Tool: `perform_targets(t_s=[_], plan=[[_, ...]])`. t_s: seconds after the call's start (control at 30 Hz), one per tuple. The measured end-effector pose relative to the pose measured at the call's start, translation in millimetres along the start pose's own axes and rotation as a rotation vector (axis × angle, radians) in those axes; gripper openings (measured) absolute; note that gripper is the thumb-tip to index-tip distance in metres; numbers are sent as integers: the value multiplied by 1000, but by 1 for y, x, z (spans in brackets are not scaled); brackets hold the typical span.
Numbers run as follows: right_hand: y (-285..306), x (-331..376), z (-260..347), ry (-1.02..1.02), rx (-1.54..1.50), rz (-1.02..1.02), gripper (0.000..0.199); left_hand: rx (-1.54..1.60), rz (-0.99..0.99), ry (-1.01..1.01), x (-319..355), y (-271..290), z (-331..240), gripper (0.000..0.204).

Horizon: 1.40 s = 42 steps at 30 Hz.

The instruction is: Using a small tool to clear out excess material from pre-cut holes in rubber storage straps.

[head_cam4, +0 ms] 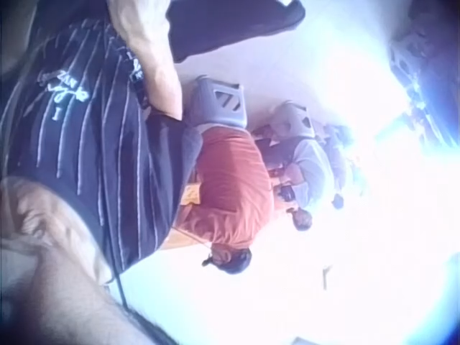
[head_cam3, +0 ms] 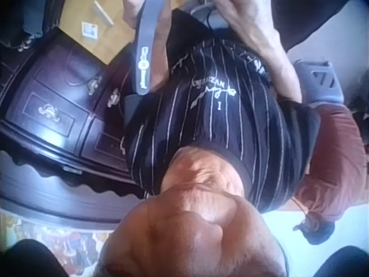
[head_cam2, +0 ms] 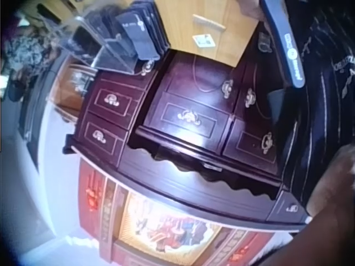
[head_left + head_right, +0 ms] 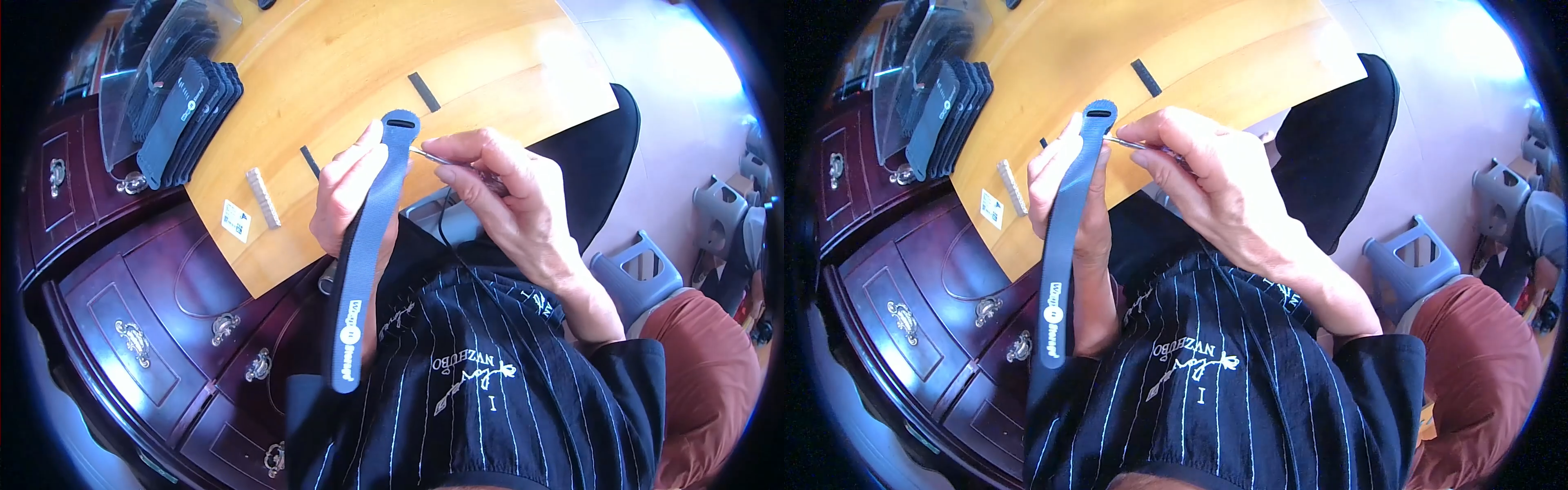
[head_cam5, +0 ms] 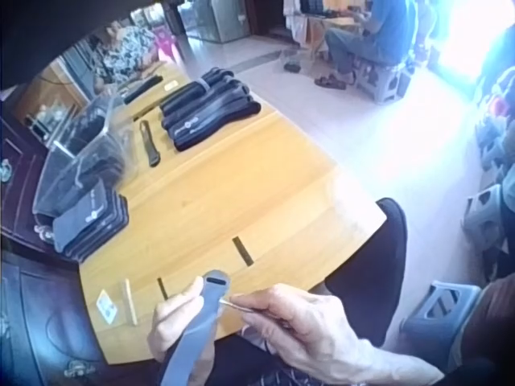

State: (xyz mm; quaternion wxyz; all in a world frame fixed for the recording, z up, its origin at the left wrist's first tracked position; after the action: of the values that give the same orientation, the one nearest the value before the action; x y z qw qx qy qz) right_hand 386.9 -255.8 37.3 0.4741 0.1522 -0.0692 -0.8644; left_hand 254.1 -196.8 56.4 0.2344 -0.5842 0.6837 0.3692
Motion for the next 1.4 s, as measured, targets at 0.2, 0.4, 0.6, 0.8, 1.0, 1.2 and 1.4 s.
perform_targets(t_s=[0.2,0.4,0.6,0.8,1.0,1.2,1.4], plan=[[-11,-5,-19,-426,-328,103,16,606,-148,760,20,-5,45,27],[-5,-15,-22,-256,-156,83,17,785,-124,908,20,-17,27,24],[22,-14,-10,-322,-210,-41,27,728,-88,993,16,-17,39,21],[0,-9,-14,-217,-370,40,26,938,-62,1143,33,-34,40,26],[-5,9,40,495,413,-30,28,862,-10,1224,45,-37,49,23],[6,-1,-27,-264,-460,-17,18,851,-47,1075,38,-37,42,31],[-4,9,-47,-673,-674,114,21,904,-53,1098,43,-38,45,35]])
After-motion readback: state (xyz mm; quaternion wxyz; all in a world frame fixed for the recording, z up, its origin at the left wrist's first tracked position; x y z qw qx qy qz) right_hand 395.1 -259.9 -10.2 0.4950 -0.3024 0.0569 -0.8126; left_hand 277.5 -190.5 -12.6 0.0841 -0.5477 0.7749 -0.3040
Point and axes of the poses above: each hand's wrist, its own x-axis away from the middle knuckle, its own y-axis out of the back of the hand, z = x × y, the point moved 10 cm from there along -x, towards the middle knuckle, and after that the axes turned 12 degrees about -z, right-handed, at the moved point
